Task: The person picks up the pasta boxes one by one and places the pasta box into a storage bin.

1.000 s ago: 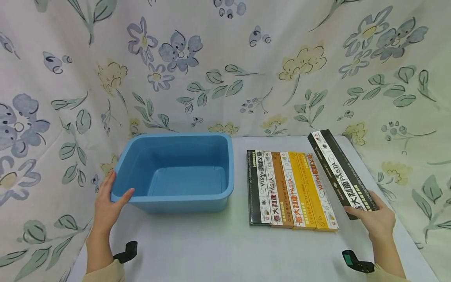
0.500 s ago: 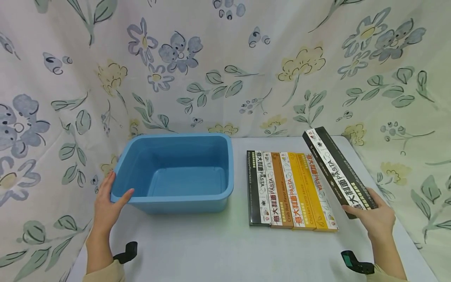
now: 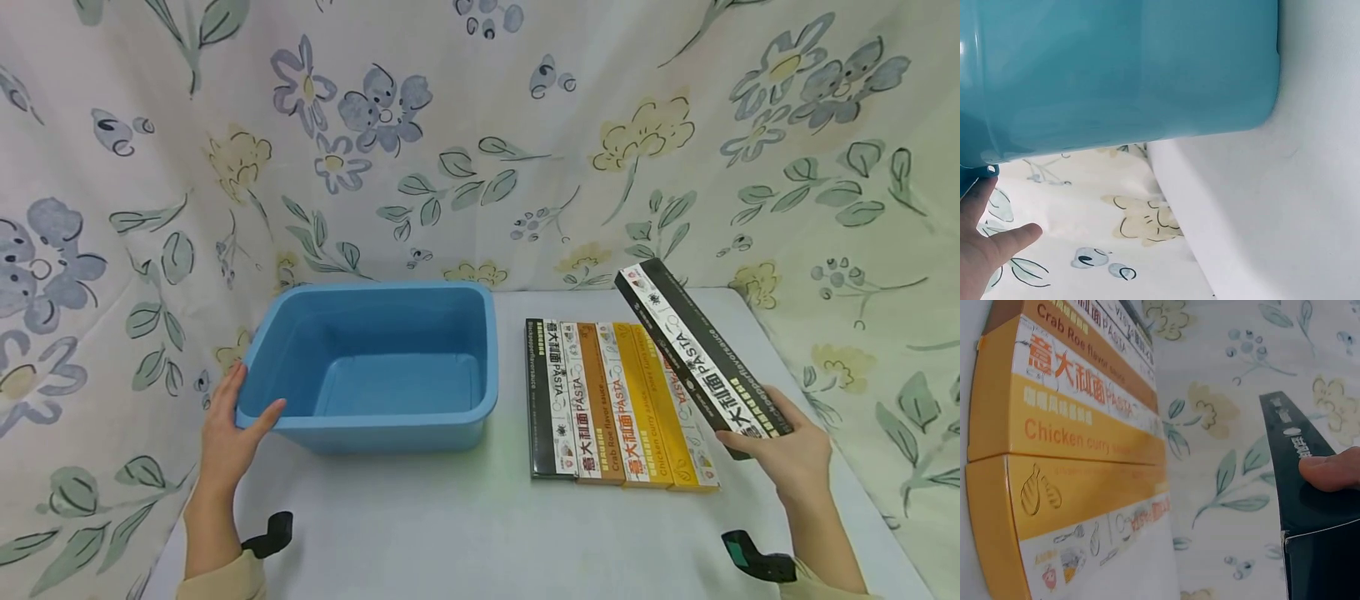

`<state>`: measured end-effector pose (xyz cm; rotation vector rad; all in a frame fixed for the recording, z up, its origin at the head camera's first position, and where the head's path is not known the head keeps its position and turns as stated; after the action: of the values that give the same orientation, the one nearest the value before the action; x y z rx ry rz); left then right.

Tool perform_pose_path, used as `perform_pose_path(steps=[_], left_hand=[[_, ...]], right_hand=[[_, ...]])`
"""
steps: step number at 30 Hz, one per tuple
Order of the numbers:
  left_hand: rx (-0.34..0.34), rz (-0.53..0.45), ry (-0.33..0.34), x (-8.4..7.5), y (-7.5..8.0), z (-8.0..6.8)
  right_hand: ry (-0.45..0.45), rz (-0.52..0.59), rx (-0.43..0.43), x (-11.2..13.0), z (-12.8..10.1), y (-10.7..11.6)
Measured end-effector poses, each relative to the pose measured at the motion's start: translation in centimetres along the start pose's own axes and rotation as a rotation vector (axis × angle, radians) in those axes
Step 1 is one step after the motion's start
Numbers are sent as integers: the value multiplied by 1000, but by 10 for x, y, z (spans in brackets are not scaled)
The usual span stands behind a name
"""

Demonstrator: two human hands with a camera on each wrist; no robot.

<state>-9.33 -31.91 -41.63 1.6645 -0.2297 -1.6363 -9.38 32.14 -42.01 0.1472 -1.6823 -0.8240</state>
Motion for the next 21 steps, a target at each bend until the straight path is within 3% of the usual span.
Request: perform_pose_path(steps=[21], left_hand=[[-3, -15, 12, 1, -1, 1]], right_hand=[[215, 11, 66, 17, -10, -7]])
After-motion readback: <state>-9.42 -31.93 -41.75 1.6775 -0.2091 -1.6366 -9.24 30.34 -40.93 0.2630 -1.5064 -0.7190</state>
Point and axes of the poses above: each hand's wrist, its own z-axis towards the middle knuckle, its own y-axis out of the back of the hand, x = y × z, the point moved 1 cm from there along z, towards the middle knuckle, and after that the axes turned 8 degrees about y, right-handed, at the moved point
